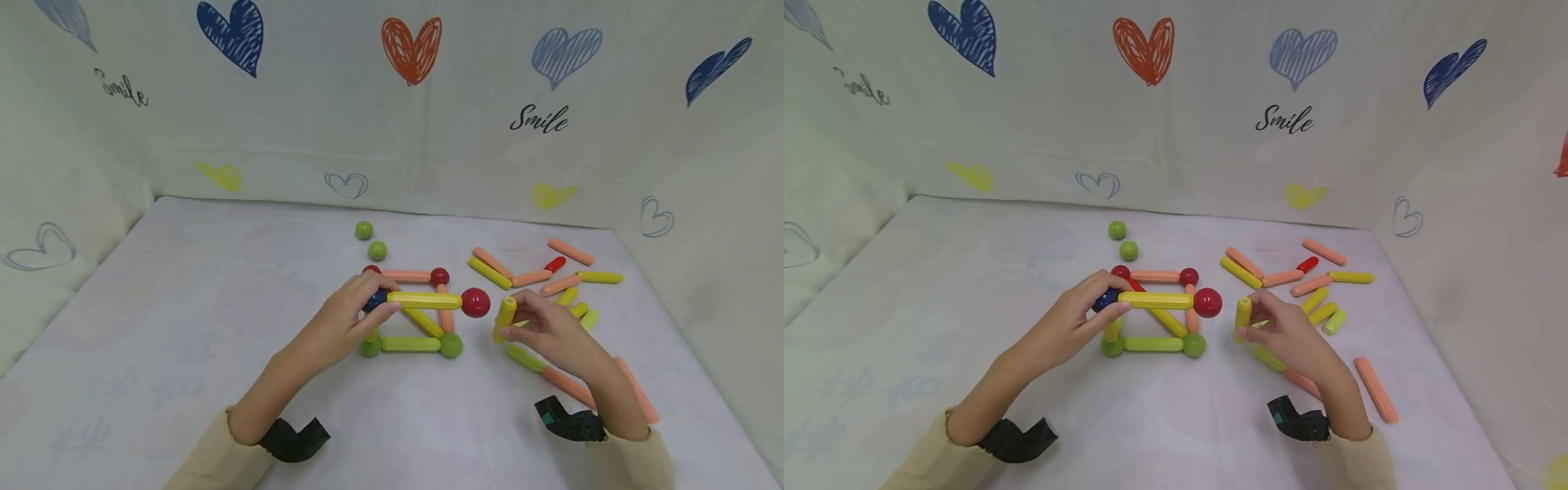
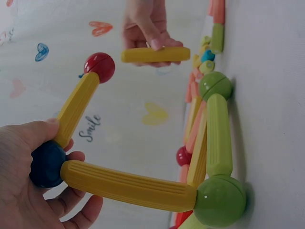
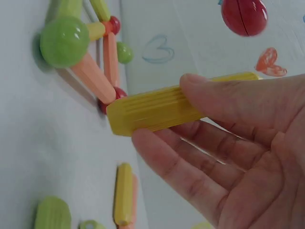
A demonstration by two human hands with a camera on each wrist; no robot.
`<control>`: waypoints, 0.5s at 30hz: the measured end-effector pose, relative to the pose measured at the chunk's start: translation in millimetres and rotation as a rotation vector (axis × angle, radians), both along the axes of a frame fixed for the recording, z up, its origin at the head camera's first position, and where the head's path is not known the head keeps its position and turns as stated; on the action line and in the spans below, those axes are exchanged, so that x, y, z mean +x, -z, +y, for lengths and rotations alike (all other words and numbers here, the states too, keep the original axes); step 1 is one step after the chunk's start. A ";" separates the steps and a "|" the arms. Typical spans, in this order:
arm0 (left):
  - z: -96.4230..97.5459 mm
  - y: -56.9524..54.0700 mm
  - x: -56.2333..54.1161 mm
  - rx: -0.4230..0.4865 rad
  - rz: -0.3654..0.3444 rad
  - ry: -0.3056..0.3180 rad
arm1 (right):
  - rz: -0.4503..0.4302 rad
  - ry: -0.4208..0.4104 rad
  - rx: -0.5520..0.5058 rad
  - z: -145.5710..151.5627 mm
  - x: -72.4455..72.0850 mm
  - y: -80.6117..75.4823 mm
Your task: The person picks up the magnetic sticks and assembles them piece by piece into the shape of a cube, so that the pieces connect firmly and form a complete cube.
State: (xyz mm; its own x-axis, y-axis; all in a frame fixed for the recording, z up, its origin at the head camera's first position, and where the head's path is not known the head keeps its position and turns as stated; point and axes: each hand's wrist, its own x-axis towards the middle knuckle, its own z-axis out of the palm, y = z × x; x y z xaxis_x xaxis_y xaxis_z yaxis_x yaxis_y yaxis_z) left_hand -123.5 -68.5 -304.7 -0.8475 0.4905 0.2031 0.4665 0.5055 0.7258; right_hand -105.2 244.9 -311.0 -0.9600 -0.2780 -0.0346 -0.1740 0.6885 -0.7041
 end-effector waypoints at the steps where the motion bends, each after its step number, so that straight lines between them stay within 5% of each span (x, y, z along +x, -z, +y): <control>1: -0.1 0.2 0.0 0.001 0.000 0.001 | 0.006 -0.005 -0.023 -5.7 0.0 1.6; 15: -0.6 1.7 -0.8 0.012 0.005 0.009 | 0.129 -0.083 -0.105 -40.3 -2.3 22.2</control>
